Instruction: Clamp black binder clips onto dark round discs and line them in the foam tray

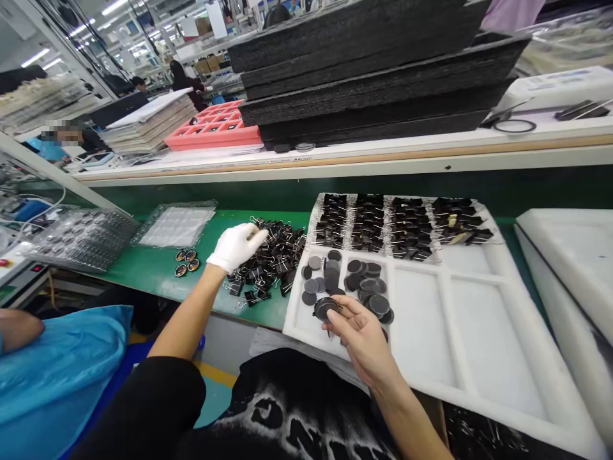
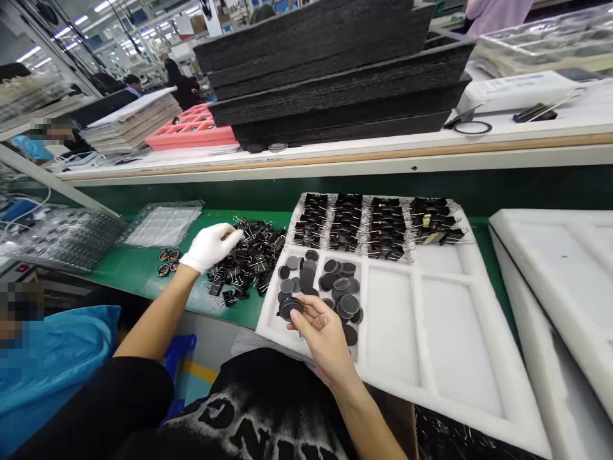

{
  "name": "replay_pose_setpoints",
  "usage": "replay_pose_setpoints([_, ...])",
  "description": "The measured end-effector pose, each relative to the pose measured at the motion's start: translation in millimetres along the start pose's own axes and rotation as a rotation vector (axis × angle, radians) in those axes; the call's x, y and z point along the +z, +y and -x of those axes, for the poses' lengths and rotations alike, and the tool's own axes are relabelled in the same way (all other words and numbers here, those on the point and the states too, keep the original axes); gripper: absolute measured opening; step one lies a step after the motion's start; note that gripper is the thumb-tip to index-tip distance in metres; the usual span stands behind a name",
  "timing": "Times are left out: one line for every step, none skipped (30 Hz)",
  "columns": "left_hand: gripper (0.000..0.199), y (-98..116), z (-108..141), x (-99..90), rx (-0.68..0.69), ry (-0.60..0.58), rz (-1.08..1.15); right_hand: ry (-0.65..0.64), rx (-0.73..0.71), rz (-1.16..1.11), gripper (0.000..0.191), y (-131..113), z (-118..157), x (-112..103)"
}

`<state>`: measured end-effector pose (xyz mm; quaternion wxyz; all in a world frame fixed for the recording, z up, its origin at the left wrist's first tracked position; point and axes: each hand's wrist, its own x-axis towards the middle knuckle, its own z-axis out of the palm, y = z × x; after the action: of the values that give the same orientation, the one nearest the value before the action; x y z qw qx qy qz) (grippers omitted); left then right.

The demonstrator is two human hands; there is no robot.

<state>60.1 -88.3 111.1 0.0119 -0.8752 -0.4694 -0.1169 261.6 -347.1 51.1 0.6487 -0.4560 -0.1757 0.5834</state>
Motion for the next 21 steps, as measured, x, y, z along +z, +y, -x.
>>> replay_pose_setpoints([0.045, 1.5, -4.4, 4.7, 0.041, -0.026, -0.037, -0.006, -0.006, 0.002, 0.043, -0.1, -0.7, 2.8])
replay_pose_setpoints([0.047, 4.1, -8.2, 9.4, 0.084, -0.056, -0.079, -0.012, -0.009, 0.007, 0.042, -0.5, -1.5, 5.2])
replay_pose_setpoints([0.048, 6.5, -11.4, 13.7, 0.128, -0.085, -0.116, -0.014, -0.013, 0.012, 0.041, -1.3, -2.4, 7.2])
replay_pose_setpoints([0.048, 7.8, -14.2, 17.2, 0.169, -0.109, -0.140, -0.013, -0.020, 0.018, 0.041, -2.2, -3.6, 8.6])
replay_pose_setpoints([0.046, 7.4, -16.5, 19.7, 0.203, -0.127, -0.145, -0.011, -0.025, 0.023, 0.041, -3.2, -5.0, 9.4])
replay_pose_setpoints([0.043, 5.3, -18.3, 21.2, 0.233, -0.142, -0.139, -0.006, -0.030, 0.026, 0.041, -4.3, -6.7, 9.6])
replay_pose_setpoints([0.041, 2.1, -19.7, 22.0, 0.257, -0.151, -0.130, 0.002, -0.036, 0.026, 0.041, -5.2, -8.7, 9.4])
replay_pose_setpoints([0.040, -1.6, -20.8, 22.3, 0.277, -0.154, -0.123, 0.009, -0.041, 0.022, 0.041, -6.0, -11.0, 8.9])
replay_pose_setpoints([0.039, -5.2, -21.5, 22.6, 0.292, -0.152, -0.116, 0.016, -0.043, 0.019, 0.041, -6.7, -13.6, 8.6])
replay_pose_setpoints([0.038, -7.9, -22.2, 23.2, 0.303, -0.146, -0.108, 0.020, -0.039, 0.017, 0.040, -7.4, -16.4, 8.6])
replay_pose_setpoints([0.037, -9.6, -23.0, 24.4, 0.310, -0.137, -0.101, 0.025, -0.033, 0.017, 0.040, -8.0, -19.3, 9.3])
replay_pose_setpoints([0.036, -10.1, -24.1, 26.1, 0.316, -0.127, -0.096, 0.028, -0.025, 0.017, 0.040, -8.7, -22.1, 10.9])
replay_pose_setpoints([0.034, -9.6, -25.4, 28.2, 0.319, -0.117, -0.095, 0.030, -0.018, 0.018, 0.039, -9.6, -24.7, 13.2])
replay_pose_setpoints([0.032, -8.7, -27.0, 30.6, 0.323, -0.108, -0.097, 0.032, -0.013, 0.018, 0.039, -10.7, -26.9, 16.3])
replay_pose_setpoints([0.031, -7.7, -28.7, 32.7, 0.323, -0.098, -0.103, 0.031, -0.011, 0.021, 0.039, -11.9, -28.7, 19.9])
replay_pose_setpoints([0.032, -7.1, -30.2, 34.3, 0.318, -0.083, -0.111, 0.029, -0.012, 0.029, 0.039, -13.2, -30.1, 23.5])
replay_pose_setpoints([0.034, -7.1, -31.2, 34.9, 0.309, -0.064, -0.120, 0.026, -0.015, 0.042, 0.039, -14.5, -31.0, 27.0])
replay_pose_setpoints([0.036, -7.9, -31.6, 34.6, 0.294, -0.042, -0.129, 0.021, -0.018, 0.059, 0.038, -15.6, -31.5, 30.0])
replay_pose_setpoints([0.038, -9.4, -31.1, 33.3, 0.278, -0.013, -0.137, 0.016, -0.023, 0.076, 0.037, -16.6, -31.8, 32.3])
replay_pose_setpoints([0.040, -11.4, -29.9, 31.3, 0.264, 0.024, -0.144, 0.009, -0.028, 0.092, 0.036, -17.2, -31.9, 34.1])
replay_pose_setpoints([0.040, -13.5, -28.1, 28.7, 0.252, 0.072, -0.148, -0.001, -0.035, 0.106, 0.034, -17.5, -32.2, 35.4])
